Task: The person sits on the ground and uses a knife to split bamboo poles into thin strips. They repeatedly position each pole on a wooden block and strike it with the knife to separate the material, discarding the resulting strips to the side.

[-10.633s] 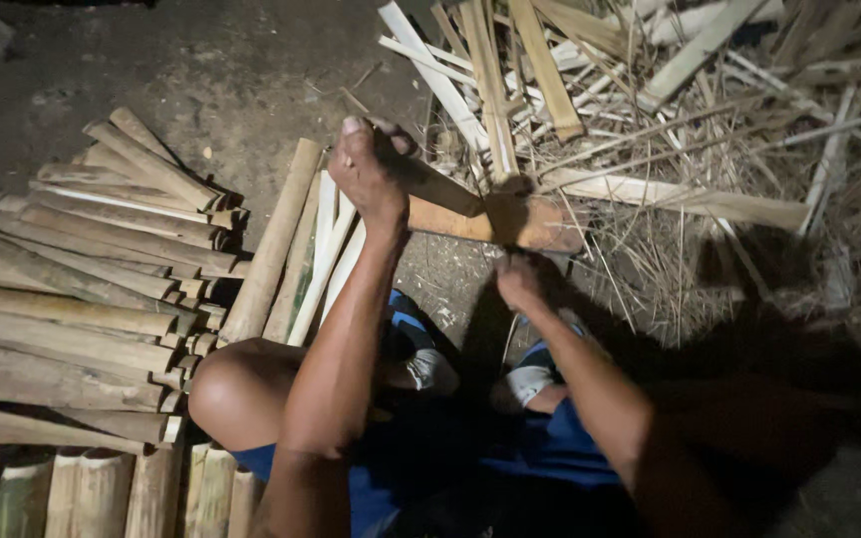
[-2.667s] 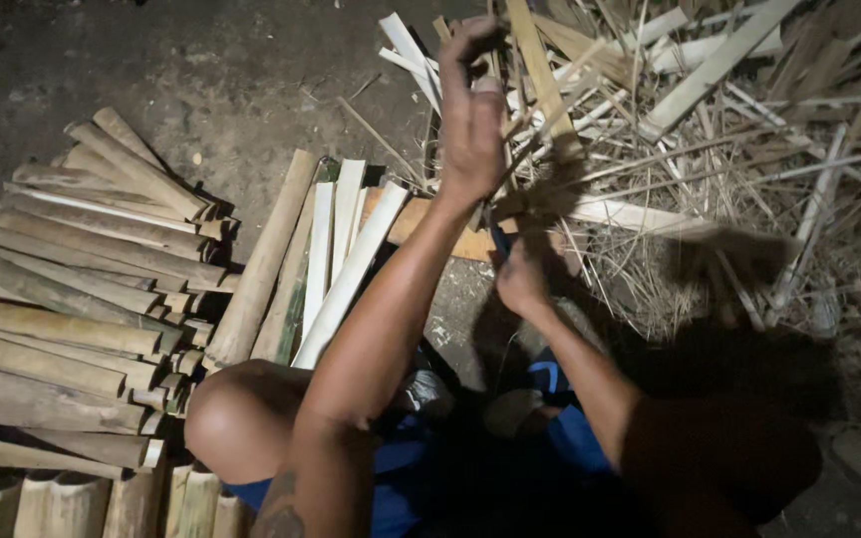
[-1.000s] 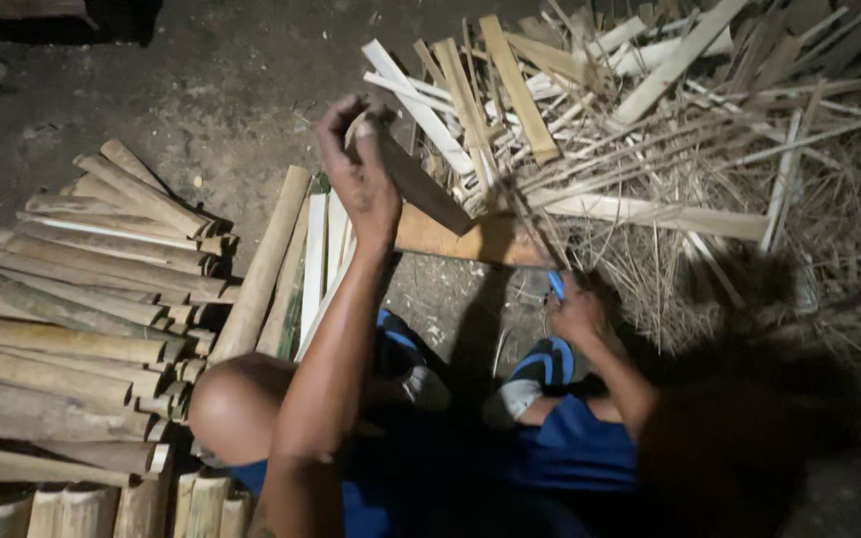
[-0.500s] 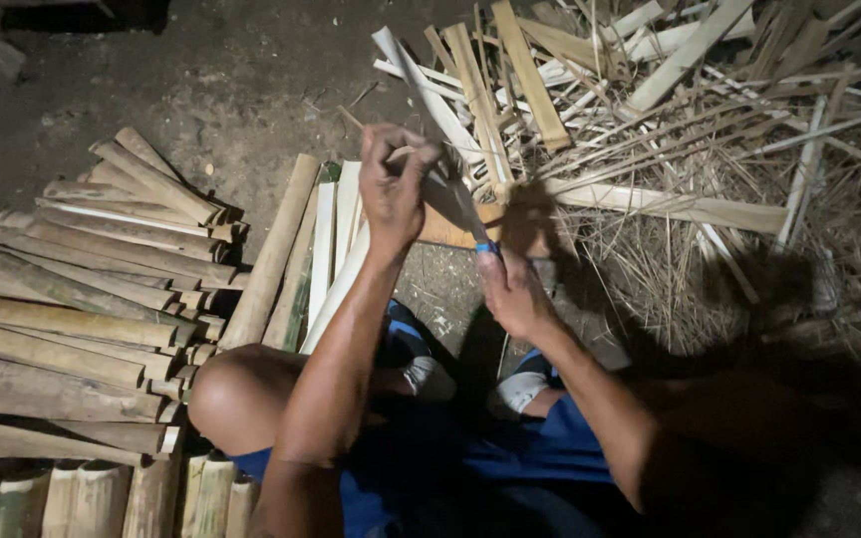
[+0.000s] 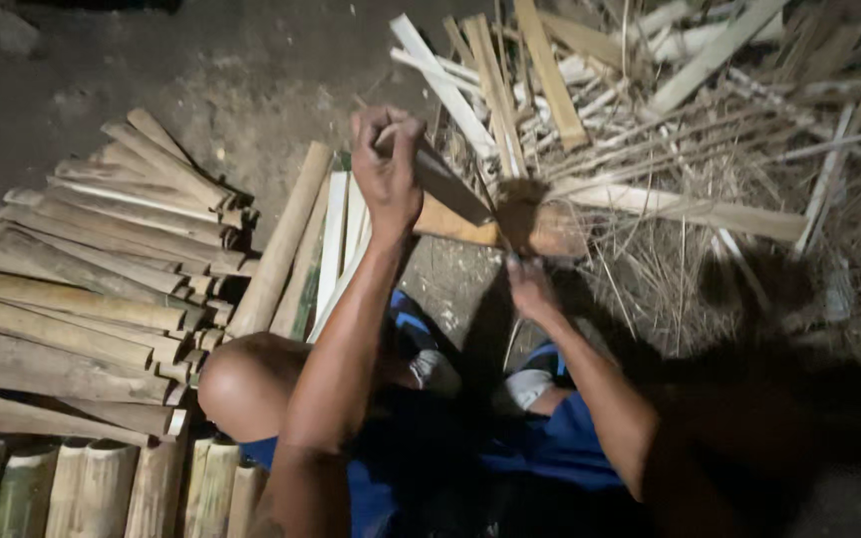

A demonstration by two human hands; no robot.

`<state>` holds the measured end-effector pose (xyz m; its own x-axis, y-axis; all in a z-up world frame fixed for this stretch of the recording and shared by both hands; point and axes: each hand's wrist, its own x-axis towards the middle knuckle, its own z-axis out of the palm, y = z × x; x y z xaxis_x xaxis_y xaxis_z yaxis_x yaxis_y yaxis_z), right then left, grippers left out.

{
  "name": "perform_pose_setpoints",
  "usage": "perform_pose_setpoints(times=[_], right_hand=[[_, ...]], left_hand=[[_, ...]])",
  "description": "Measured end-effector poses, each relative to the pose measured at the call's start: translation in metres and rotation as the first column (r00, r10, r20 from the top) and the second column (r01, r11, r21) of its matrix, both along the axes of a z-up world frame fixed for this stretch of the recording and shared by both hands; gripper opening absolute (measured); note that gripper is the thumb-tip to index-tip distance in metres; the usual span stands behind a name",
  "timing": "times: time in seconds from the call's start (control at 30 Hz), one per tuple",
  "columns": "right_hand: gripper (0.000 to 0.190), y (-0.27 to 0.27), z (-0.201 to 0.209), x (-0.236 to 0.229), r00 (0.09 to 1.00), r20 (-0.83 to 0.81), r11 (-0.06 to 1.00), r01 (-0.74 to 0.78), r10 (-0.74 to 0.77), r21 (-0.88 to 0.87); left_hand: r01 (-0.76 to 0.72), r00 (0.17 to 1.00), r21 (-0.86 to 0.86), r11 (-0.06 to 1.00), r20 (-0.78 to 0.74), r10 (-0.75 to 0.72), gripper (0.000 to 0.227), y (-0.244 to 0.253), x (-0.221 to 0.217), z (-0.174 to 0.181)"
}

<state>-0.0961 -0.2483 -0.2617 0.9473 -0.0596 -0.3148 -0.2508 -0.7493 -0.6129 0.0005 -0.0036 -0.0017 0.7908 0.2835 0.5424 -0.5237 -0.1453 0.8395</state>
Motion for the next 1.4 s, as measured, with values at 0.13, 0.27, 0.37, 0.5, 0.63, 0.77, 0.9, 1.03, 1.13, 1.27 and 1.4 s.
perform_pose_setpoints(times=[0.13,0.27,0.37,0.5,0.63,0.77,0.9,1.03,1.13,1.27,1.4], right_hand=[[0.051,0.045,0.066,-0.012,0.990,0.140,0.973,-0.029,-0.003,0.231],[0.052,0.068,0.048,-0.015,0.916,0.400,0.972,-0.070,-0.026,0.223],[0.048,0.048,-0.017,-0.005,0.983,0.153,0.994,0.089,-0.097,0.059],[0.053,0.004,-0.053,0.013,0.989,-0.080,0.991,0.119,-0.124,-0.066],[0.050,0.008,0.010,0.002,1.000,0.017,0.999,0.012,-0.013,0.049],[0.046,0.051,0.130,-0.017,0.967,0.254,0.962,-0.067,-0.003,0.265],[0.039,0.079,0.202,-0.015,0.950,0.305,0.933,-0.054,-0.061,0.357],[0.044,0.072,0.157,-0.007,0.998,0.069,0.963,-0.007,-0.012,0.269],[0.047,0.070,0.062,-0.007,0.911,0.412,0.978,-0.060,-0.029,0.201],[0.052,0.038,-0.035,0.026,0.998,0.056,0.983,-0.021,0.032,-0.183],[0.056,0.001,-0.018,0.026,0.996,-0.092,1.000,0.009,-0.009,-0.001]], left_hand=[[-0.081,0.997,-0.115,0.990,-0.020,0.079,0.012,-0.012,0.002,-0.002],[0.005,0.998,-0.255,0.967,-0.054,-0.020,0.010,-0.012,0.002,-0.003],[0.052,0.998,-0.295,0.954,-0.008,-0.057,0.011,-0.004,-0.005,0.001],[0.188,0.982,-0.214,0.959,0.052,-0.181,0.033,0.000,-0.012,0.017],[-0.053,0.986,0.265,0.963,0.169,0.007,0.033,-0.003,-0.015,0.019],[-0.098,0.994,0.145,0.985,0.070,0.088,0.021,-0.011,0.000,0.004],[-0.122,0.988,0.072,0.990,0.110,0.113,0.019,-0.018,0.005,-0.012],[-0.182,0.981,0.110,0.977,0.082,0.173,0.017,-0.013,0.008,-0.017],[-0.148,0.989,-0.001,0.989,0.009,0.148,0.018,-0.009,0.010,-0.019],[-0.153,0.988,-0.018,0.988,-0.021,0.153,0.018,0.000,0.016,-0.016],[-0.053,0.995,0.108,0.993,0.086,0.044,0.014,0.007,0.018,-0.015]])
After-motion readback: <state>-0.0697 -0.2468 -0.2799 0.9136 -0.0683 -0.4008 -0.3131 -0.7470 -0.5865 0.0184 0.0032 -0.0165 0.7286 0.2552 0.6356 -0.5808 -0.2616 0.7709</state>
